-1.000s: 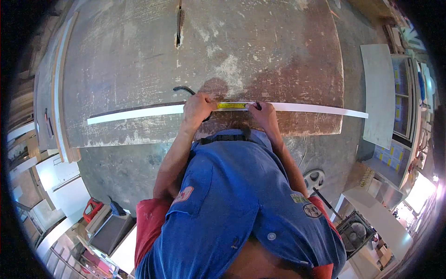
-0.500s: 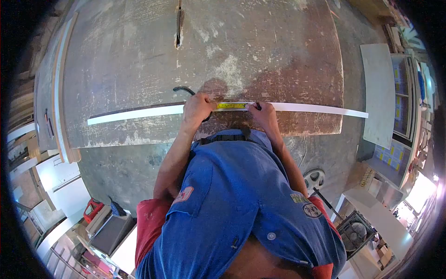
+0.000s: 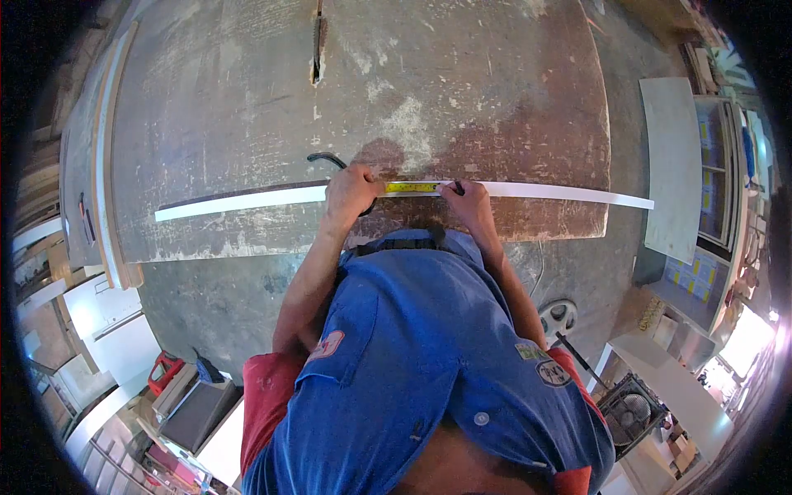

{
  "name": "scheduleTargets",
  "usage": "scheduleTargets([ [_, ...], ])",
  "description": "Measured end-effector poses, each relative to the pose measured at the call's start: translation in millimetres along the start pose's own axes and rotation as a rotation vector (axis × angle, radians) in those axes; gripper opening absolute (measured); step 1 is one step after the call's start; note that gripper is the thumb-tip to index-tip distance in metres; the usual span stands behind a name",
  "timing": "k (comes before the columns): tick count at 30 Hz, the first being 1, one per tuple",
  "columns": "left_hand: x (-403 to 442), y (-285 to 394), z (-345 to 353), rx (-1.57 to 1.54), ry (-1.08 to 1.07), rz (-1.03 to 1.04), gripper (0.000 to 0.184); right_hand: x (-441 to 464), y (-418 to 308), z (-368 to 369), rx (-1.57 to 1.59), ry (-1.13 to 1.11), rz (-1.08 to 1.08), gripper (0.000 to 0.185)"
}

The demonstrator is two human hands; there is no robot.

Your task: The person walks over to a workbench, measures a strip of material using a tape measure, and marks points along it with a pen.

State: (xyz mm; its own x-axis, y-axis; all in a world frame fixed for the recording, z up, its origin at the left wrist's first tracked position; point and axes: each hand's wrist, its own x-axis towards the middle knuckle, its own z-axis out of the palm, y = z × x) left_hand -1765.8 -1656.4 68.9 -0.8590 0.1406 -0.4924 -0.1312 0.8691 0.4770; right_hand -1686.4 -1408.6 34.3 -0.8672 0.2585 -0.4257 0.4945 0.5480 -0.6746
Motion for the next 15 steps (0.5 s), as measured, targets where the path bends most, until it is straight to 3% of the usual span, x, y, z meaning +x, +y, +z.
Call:
scheduleTargets([
  [15, -5.2, 17.0, -12.1, 0.083, -0.035, -0.007, 0.028, -2.2, -4.1, -3.7, 0.017, -0.021, 0.007, 0.038],
])
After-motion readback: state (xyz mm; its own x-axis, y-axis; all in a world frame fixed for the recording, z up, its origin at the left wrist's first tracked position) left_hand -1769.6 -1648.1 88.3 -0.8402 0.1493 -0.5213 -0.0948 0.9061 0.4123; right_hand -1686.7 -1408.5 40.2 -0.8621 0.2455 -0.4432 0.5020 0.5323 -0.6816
